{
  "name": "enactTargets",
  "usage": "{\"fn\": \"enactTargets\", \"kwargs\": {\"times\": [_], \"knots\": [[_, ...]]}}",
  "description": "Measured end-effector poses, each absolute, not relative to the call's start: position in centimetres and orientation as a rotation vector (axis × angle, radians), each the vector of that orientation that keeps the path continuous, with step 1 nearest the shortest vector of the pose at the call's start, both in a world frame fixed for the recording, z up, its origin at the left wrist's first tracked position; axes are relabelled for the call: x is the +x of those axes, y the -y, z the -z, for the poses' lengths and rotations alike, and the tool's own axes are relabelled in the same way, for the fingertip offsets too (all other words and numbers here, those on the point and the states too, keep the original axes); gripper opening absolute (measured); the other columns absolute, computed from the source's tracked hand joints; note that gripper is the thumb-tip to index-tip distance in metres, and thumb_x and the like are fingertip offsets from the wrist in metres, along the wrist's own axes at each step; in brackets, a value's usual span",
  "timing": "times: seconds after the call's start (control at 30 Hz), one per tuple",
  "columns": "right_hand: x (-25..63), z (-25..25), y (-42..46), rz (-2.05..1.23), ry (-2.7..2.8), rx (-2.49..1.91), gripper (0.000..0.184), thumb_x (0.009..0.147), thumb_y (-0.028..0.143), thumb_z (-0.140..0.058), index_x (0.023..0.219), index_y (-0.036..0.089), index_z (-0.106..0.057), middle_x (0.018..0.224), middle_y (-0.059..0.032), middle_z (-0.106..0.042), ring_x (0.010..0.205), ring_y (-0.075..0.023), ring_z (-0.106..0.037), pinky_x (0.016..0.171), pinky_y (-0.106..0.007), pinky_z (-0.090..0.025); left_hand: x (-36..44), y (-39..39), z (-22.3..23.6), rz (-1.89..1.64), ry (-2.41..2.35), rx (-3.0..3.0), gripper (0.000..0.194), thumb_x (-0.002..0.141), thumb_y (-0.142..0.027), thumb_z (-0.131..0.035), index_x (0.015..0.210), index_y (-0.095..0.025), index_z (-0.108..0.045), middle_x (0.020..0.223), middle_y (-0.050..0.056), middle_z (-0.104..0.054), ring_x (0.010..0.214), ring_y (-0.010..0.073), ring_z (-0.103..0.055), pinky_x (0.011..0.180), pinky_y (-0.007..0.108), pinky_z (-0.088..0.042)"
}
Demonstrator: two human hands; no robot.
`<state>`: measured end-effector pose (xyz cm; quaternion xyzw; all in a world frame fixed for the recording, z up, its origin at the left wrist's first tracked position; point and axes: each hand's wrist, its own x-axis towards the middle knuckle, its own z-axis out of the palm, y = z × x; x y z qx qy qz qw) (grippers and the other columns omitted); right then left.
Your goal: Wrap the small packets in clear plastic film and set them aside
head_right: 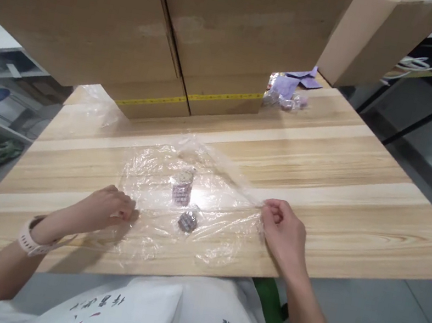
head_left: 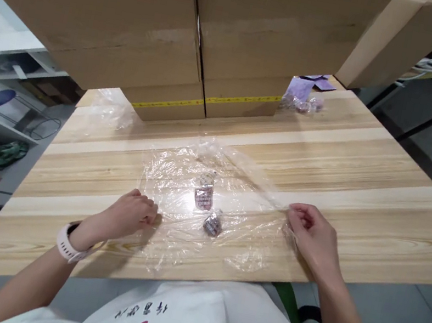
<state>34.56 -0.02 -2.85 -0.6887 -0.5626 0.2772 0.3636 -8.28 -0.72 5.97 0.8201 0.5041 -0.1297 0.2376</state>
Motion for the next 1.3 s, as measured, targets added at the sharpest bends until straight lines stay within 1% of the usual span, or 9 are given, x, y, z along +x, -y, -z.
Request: {"fn": "enactTargets", "kwargs": {"times": [0.13, 0.27, 0.4, 0.5, 0.6, 0.87, 1.03, 1.17, 1.3], "knots": [[34.2, 0.5, 0.0, -0.483, 1.499, -1.854, 0.034, 0.094, 0.05, -0.056, 0.116, 0.025, -0.066, 0.104, -0.0096, -0.072, 0.083, -0.0268, -0.067, 0.078, -0.045, -0.053, -6.0, -1.8, -8.0, 0.247, -1.425, 2.37, 0.016, 0.092, -0.027, -0.058, 0.095, -0.023, -0.073, 0.095, 0.006, -0.073, 0.088, 0.0227, -0.062, 0.087, 0.036, -0.037], [31.3, -0.4, -2.6, -0.44, 1.825, -1.646, 0.047, 0.094, 0.048, -0.058, 0.135, 0.025, -0.057, 0.134, -0.0141, -0.063, 0.111, -0.0339, -0.063, 0.088, -0.049, -0.053, -0.7, -6.3, -8.0, 0.117, -1.277, 2.485, 0.025, 0.094, -0.022, -0.054, 0.112, -0.022, -0.071, 0.112, 0.01, -0.069, 0.103, 0.0255, -0.059, 0.085, 0.034, -0.041], [31.7, 1.3, -5.1, -0.427, 1.973, -1.62, 0.035, 0.097, 0.03, -0.046, 0.125, 0.021, -0.065, 0.12, -0.0126, -0.069, 0.104, -0.0313, -0.065, 0.085, -0.046, -0.054, 2.6, -9.6, -6.2, 0.178, -1.211, 2.458, 0.043, 0.079, -0.015, -0.069, 0.121, -0.026, -0.069, 0.127, 0.01, -0.065, 0.113, 0.0304, -0.055, 0.08, 0.033, -0.041], [33.7, 1.5, -5.3, -0.194, 1.875, -1.8, 0.035, 0.098, 0.026, -0.041, 0.113, 0.018, -0.071, 0.107, -0.0154, -0.07, 0.103, -0.0344, -0.063, 0.083, -0.048, -0.052, 2.3, -10.3, -5.1, 0.141, -1.177, 2.358, 0.049, 0.075, -0.017, -0.073, 0.123, -0.028, -0.068, 0.13, 0.008, -0.064, 0.114, 0.0305, -0.056, 0.082, 0.034, -0.042], [33.8, -0.1, -4.1, -0.043, 1.817, -1.798, 0.036, 0.1, 0.028, -0.041, 0.114, 0.017, -0.072, 0.109, -0.0179, -0.068, 0.106, -0.0369, -0.059, 0.084, -0.051, -0.05, 1.0, -10.6, -4.8, -0.021, -1.126, 2.288, 0.05, 0.076, -0.02, -0.072, 0.125, -0.028, -0.068, 0.127, 0.008, -0.066, 0.113, 0.0284, -0.058, 0.088, 0.034, -0.044], [25.4, -1.7, -0.8, -0.77, 2.668, -0.669, 0.03, 0.1, 0.025, -0.055, 0.13, 0.026, -0.062, 0.132, -0.0084, -0.061, 0.116, -0.0263, -0.053, 0.099, -0.043, -0.047, 0.2, -11.8, -3.6, -0.175, -1.227, 2.161, 0.043, 0.078, -0.017, -0.067, 0.121, -0.022, -0.068, 0.109, 0.008, -0.071, 0.09, 0.0211, -0.063, 0.079, 0.031, -0.046], [24.5, 0.2, -2.1, -0.894, 2.682, -0.74, 0.035, 0.094, 0.027, -0.066, 0.128, 0.021, -0.061, 0.116, -0.0093, -0.061, 0.105, -0.0264, -0.05, 0.09, -0.041, -0.047, -0.9, -11.6, -3.8, -0.107, -1.202, 2.063, 0.012, 0.081, -0.025, -0.07, 0.089, -0.017, -0.067, 0.089, 0.005, -0.07, 0.077, 0.0177, -0.06, 0.068, 0.028, -0.042], [24.6, -0.4, -2.6, -0.956, 2.607, -0.75, 0.031, 0.089, 0.025, -0.07, 0.119, 0.022, -0.062, 0.11, -0.0076, -0.06, 0.103, -0.0262, -0.051, 0.087, -0.04, -0.045, -1.6, -10.7, -4.7, -0.186, -1.213, 1.979, 0.012, 0.084, -0.024, -0.067, 0.084, -0.017, -0.057, 0.079, 0.002, -0.061, 0.067, 0.014, -0.052, 0.061, 0.027, -0.039], [24.7, -2.4, -3.1, -0.983, 2.426, -0.872, 0.028, 0.085, 0.026, -0.072, 0.111, 0.024, -0.06, 0.106, -0.0054, -0.061, 0.101, -0.0252, -0.054, 0.084, -0.038, -0.045, -2.0, -9.8, -5.1, -0.412, -1.229, 1.668, 0.018, 0.088, -0.029, -0.066, 0.091, -0.019, -0.052, 0.078, 0.0, -0.059, 0.067, 0.0134, -0.055, 0.06, 0.027, -0.046]]}}
